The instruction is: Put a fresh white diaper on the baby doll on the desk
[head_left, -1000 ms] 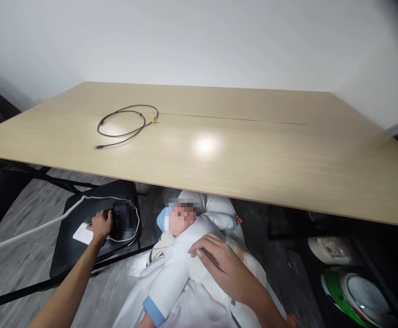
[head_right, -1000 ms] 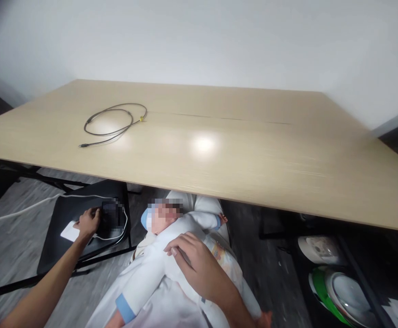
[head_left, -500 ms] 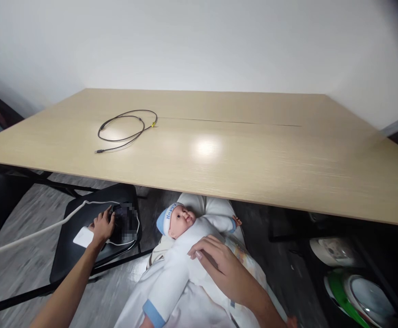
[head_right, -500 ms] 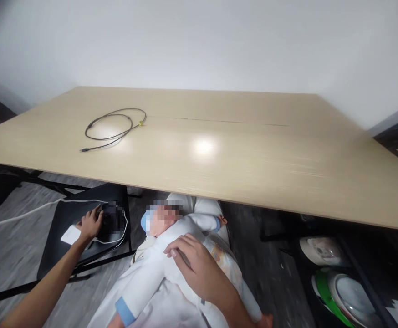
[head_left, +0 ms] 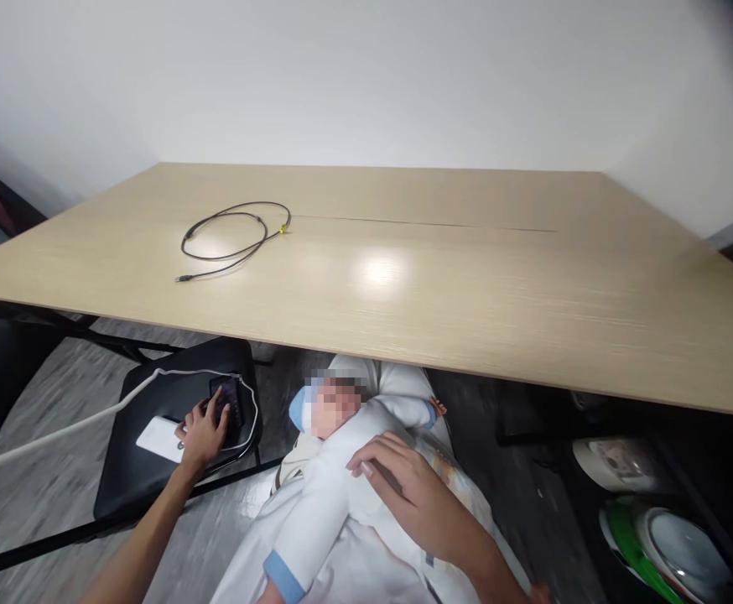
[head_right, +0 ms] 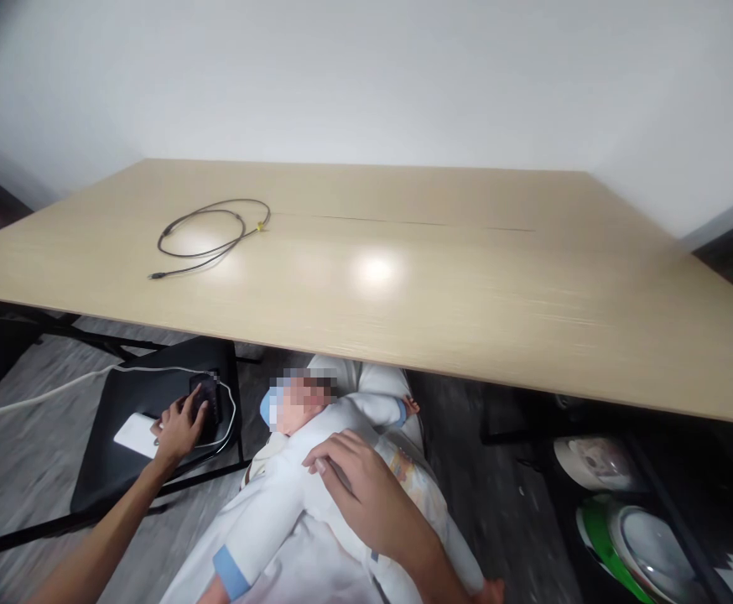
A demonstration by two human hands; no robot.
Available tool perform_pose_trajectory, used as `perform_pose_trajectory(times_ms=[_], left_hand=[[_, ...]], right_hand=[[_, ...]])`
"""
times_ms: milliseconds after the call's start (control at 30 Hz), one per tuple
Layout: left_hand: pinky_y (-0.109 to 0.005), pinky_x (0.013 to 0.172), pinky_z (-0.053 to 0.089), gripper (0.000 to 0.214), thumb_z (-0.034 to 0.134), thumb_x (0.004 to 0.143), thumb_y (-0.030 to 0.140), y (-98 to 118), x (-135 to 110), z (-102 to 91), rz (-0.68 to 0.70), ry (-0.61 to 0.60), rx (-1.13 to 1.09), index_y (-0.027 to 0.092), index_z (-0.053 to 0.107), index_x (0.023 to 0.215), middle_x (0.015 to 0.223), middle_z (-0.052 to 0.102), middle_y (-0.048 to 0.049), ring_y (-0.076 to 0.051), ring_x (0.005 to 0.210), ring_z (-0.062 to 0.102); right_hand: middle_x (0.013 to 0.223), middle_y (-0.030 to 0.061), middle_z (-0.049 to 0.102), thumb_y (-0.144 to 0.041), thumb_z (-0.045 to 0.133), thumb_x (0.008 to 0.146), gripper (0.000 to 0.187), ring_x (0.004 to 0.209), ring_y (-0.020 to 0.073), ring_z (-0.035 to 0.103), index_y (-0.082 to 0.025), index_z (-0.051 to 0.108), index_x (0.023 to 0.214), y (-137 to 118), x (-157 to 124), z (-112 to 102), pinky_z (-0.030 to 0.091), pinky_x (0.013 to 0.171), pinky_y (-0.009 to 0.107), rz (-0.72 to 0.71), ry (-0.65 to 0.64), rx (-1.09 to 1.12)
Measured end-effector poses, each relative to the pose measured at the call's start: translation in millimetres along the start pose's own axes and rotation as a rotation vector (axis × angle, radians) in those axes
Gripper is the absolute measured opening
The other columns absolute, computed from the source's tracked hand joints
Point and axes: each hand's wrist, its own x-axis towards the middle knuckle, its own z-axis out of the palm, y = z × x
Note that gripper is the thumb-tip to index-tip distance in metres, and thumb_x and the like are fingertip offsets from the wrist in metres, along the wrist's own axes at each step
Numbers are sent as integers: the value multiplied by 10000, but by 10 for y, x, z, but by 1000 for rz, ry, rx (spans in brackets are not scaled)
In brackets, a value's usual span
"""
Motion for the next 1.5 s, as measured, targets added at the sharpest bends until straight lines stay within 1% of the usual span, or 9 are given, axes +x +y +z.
perform_pose_trajectory(times_ms=[100, 267, 433, 600, 833, 1067, 1200, 1333, 1500], left_hand=[[-672, 1182, 356, 650, 322, 1130, 592, 58, -87, -4, 3, 9, 7, 352, 414, 1727, 1587, 546, -220, -437, 1404, 552], [-668, 1168, 363, 649, 330, 1128, 614, 147, -134, -31, 2, 20, 30, 373, 423, 1722, 1582, 548, -226, -449, 1403, 553], [-678, 1157, 370, 633, 350, 1120, 634, 216, -143, -39, -3, 17, 56, 398, 468, 1696, 1583, 535, -229, -462, 1389, 557], [-679, 1162, 366, 613, 354, 1122, 623, 251, -139, -34, -19, 12, 75, 389, 530, 1661, 1588, 517, -236, -467, 1398, 549], [-692, 1157, 372, 633, 383, 1111, 648, 244, -136, -35, -14, -3, 86, 402, 488, 1685, 1603, 505, -240, -463, 1410, 539], [-669, 1158, 392, 665, 390, 1105, 675, 263, -149, -31, -29, -17, 111, 413, 427, 1715, 1622, 481, -228, -451, 1427, 527], [-668, 1163, 390, 698, 452, 1083, 696, 278, -161, -38, -29, -29, 126, 426, 400, 1724, 1640, 459, -227, -454, 1440, 520], [-660, 1154, 396, 703, 483, 1079, 672, 309, -161, -33, -45, -28, 140, 406, 404, 1725, 1645, 453, -237, -455, 1440, 514], [-625, 1158, 392, 697, 512, 1076, 648, 334, -166, -13, -52, -13, 156, 394, 422, 1719, 1652, 463, -224, -436, 1429, 514]], right_hand=[[1085, 19, 761, -258, 483, 1168, 266, 1129, 219, 694, -261, 736, 1085, -7, 6, -9, 511, 1031, 359, -4, -1, -4], [1064, 28, 767, -263, 483, 1162, 272, 1101, 228, 705, -257, 740, 1074, -7, 12, -12, 537, 998, 363, -18, 7, -12], [1077, 19, 757, -257, 480, 1168, 265, 1118, 218, 697, -259, 732, 1085, 12, 4, -7, 515, 1012, 354, -6, 1, 0], [1082, 13, 748, -257, 478, 1171, 264, 1125, 215, 687, -259, 729, 1088, 13, -1, -7, 496, 1018, 351, 2, -4, 10], [1086, 3, 744, -263, 479, 1176, 269, 1135, 204, 682, -259, 731, 1084, -4, -2, -10, 484, 1023, 338, 5, -2, 22], [1075, -7, 737, -260, 484, 1176, 262, 1125, 197, 673, -271, 730, 1087, 14, -3, -5, 477, 1013, 331, -2, -2, 22], [1079, -6, 739, -263, 484, 1177, 263, 1126, 200, 674, -276, 732, 1090, 29, -5, 1, 478, 1011, 333, 5, -6, 27], [1081, -2, 740, -265, 491, 1175, 259, 1126, 205, 677, -276, 734, 1089, 27, -6, -4, 482, 1008, 334, 6, -7, 32], [1083, -8, 742, -271, 493, 1177, 253, 1127, 197, 678, -273, 732, 1094, 28, -7, -5, 478, 1016, 328, 5, -8, 28]])
